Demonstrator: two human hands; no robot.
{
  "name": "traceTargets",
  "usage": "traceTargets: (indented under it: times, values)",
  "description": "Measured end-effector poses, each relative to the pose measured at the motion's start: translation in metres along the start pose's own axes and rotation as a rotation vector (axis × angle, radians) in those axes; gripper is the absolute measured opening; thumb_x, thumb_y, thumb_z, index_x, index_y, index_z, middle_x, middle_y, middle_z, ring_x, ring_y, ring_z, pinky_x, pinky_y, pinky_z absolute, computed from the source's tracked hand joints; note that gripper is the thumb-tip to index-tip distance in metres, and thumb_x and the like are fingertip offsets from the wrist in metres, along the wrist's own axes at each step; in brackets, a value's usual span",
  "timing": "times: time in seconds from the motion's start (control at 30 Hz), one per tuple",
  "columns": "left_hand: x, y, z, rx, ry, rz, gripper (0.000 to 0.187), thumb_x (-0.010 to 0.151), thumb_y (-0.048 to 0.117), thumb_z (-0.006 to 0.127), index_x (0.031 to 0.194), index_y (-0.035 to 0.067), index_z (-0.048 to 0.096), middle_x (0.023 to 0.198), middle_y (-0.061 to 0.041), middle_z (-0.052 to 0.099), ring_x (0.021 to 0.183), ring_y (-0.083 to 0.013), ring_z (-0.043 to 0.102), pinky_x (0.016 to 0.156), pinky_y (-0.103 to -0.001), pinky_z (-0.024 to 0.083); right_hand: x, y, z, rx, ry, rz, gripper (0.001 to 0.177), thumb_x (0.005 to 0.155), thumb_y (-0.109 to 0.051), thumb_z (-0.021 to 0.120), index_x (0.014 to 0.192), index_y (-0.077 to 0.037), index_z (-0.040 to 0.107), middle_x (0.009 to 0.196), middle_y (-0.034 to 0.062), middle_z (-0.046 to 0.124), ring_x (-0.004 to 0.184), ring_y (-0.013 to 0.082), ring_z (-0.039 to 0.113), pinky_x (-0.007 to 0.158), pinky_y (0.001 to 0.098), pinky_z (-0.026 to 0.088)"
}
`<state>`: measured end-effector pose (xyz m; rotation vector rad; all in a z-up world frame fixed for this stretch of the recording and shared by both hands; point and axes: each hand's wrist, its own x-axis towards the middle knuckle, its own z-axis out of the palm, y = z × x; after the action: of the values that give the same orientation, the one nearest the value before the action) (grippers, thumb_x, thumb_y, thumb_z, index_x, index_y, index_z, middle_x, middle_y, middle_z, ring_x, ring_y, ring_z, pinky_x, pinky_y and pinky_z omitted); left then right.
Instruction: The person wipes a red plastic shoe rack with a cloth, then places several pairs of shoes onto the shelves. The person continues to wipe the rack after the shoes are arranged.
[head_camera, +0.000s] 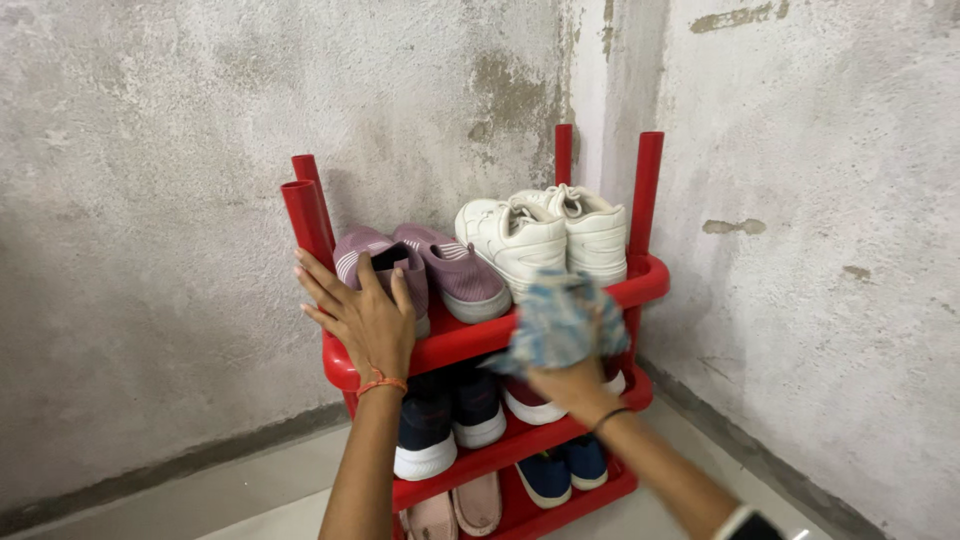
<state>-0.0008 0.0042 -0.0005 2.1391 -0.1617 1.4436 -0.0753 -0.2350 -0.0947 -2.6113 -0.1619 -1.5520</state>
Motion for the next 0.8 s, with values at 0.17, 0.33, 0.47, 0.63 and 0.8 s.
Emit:
traceTargets:
  times: [0.17,0.33,0.47,0.63,0.8]
  values:
    - [0.000,0.000,0.003,0.057,-0.033,-0.004,0.056,0.103,0.047,0.060,0.143,0.009,0.059,0.168,-0.031,-0.002,0.156,-0.0486,-0.001,0.117,-0.075,0.016,-0.002,-0.013,0.024,0.099,-0.036,-0.330,0.074,0.083,-0.046,0.070,0.140,-0.004,0.051,0.146,0.0251,0.042,0.139,0.0509,0.031,0.114,0.0754,0.013]
    - [-0.003,-0.002,0.008,0.088,0.033,0.069,0.063,0.105,0.051,0.057,0.150,0.008,0.054,0.168,-0.033,-0.002,0.157,-0.0482,-0.002,0.121,-0.074,0.010,-0.002,0.093,0.023,-0.112,-0.088,-0.379,0.072,0.082,-0.041,0.069,0.141,-0.004,0.053,0.145,0.0233,0.045,0.139,0.0461,0.034,0.117,0.0731,0.015]
    - [-0.005,0.001,0.009,0.144,0.012,0.167,0.070,0.104,0.054,0.054,0.157,0.009,0.049,0.171,-0.027,0.001,0.159,-0.0448,-0.002,0.124,-0.071,0.007,-0.017,0.153,0.012,-0.167,-0.038,-0.246,0.064,0.087,-0.039,0.064,0.142,-0.007,0.053,0.150,0.0204,0.045,0.145,0.0421,0.034,0.121,0.0712,0.016]
    - [-0.003,0.005,0.004,0.147,-0.057,0.172,0.071,0.101,0.055,0.053,0.155,0.010,0.048,0.171,-0.027,0.006,0.157,-0.0449,-0.005,0.120,-0.073,0.005,-0.017,0.210,0.028,0.206,0.029,0.294,0.062,0.097,-0.044,0.049,0.148,-0.010,0.046,0.153,0.0185,0.045,0.142,0.0364,0.039,0.119,0.0563,0.024]
    - [-0.001,0.005,0.002,0.172,-0.136,0.171,0.072,0.096,0.057,0.055,0.150,0.010,0.050,0.171,-0.020,0.012,0.155,-0.0451,-0.010,0.117,-0.075,0.002,0.012,0.263,0.060,0.563,-0.109,0.914,0.063,0.106,-0.054,0.037,0.143,-0.005,0.053,0.140,0.0197,0.060,0.127,0.0310,0.056,0.113,0.0391,0.038]
